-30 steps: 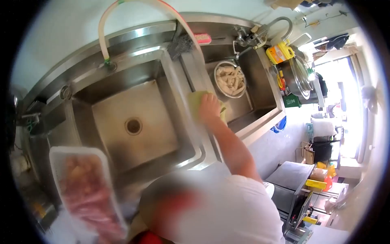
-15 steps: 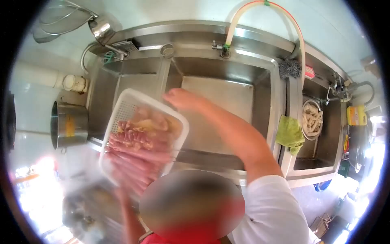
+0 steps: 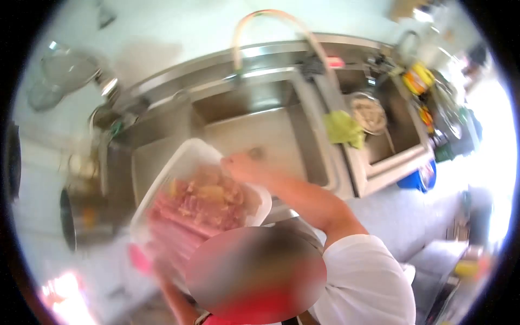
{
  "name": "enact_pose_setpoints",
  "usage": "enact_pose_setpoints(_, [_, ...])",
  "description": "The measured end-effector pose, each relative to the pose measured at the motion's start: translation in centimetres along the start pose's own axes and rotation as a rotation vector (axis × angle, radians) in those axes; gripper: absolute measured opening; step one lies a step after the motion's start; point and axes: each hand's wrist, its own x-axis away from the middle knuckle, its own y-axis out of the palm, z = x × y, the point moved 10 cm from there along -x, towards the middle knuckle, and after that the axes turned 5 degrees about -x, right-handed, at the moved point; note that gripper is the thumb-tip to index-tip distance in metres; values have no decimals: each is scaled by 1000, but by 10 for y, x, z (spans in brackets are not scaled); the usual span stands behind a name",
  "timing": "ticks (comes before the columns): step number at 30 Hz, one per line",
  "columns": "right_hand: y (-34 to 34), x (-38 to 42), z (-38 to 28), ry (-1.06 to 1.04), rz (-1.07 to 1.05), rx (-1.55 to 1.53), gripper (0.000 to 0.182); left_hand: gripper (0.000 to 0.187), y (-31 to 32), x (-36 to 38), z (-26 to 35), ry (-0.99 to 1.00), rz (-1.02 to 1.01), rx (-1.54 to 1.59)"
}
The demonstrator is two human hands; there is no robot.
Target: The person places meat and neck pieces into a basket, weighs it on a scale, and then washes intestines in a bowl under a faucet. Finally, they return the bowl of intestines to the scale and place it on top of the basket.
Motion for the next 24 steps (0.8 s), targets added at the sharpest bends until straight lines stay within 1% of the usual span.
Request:
enact_pose_setpoints(2, [-17,42,-9,54,-27,133,54,34,42,-14,31,9,-141,-82])
enact_pose_setpoints(3, [-25,57,6,104,16,133,54,34,77,-17,44,24,-228,-139])
enact_pose_setpoints(4, [-40,88,9,239,92,-133,53,34,112,-15,53,30,-327,-191])
enact_pose_setpoints(5, [-55,113,10,210,207,-254,52,34,150,-4,60,46,-424,-245])
enact_pose_setpoints(7, [-74,163,6,97,338,-177,51,33,216,31,70,88,-609,-315])
enact_pose_setpoints(8, [-82,176,28,98,367,-182,49,33,251,51,70,107,-698,-347])
enact_pose_setpoints(9, [-95,199,46,99,446,-238,49,33,280,74,71,126,-775,-383])
enact_pose_setpoints(11, [-135,260,70,115,570,-346,50,33,339,132,65,159,-924,-453])
enact_pose_setpoints(13, [-175,343,72,167,687,-435,51,33,387,203,51,175,-1078,-511])
enact_pose_setpoints(14, [-172,411,1,133,744,-454,52,33,371,259,78,209,-1135,-548])
enact_pose_setpoints(16, [-194,522,8,142,895,-444,54,33,396,358,47,218,-1272,-603])
enact_pose_setpoints(18, [-213,621,25,173,946,-477,57,32,417,450,8,224,-1391,-674])
enact_pose_setpoints(20, [-224,684,51,164,1088,-429,58,32,432,521,-24,228,-1501,-732])
enact_pose_setpoints(22, [-234,740,79,175,1187,-428,57,32,449,573,-56,204,-1587,-803])
enact_pose_setpoints(24, [-229,811,129,233,1409,-715,59,32,458,629,-88,181,-1665,-859])
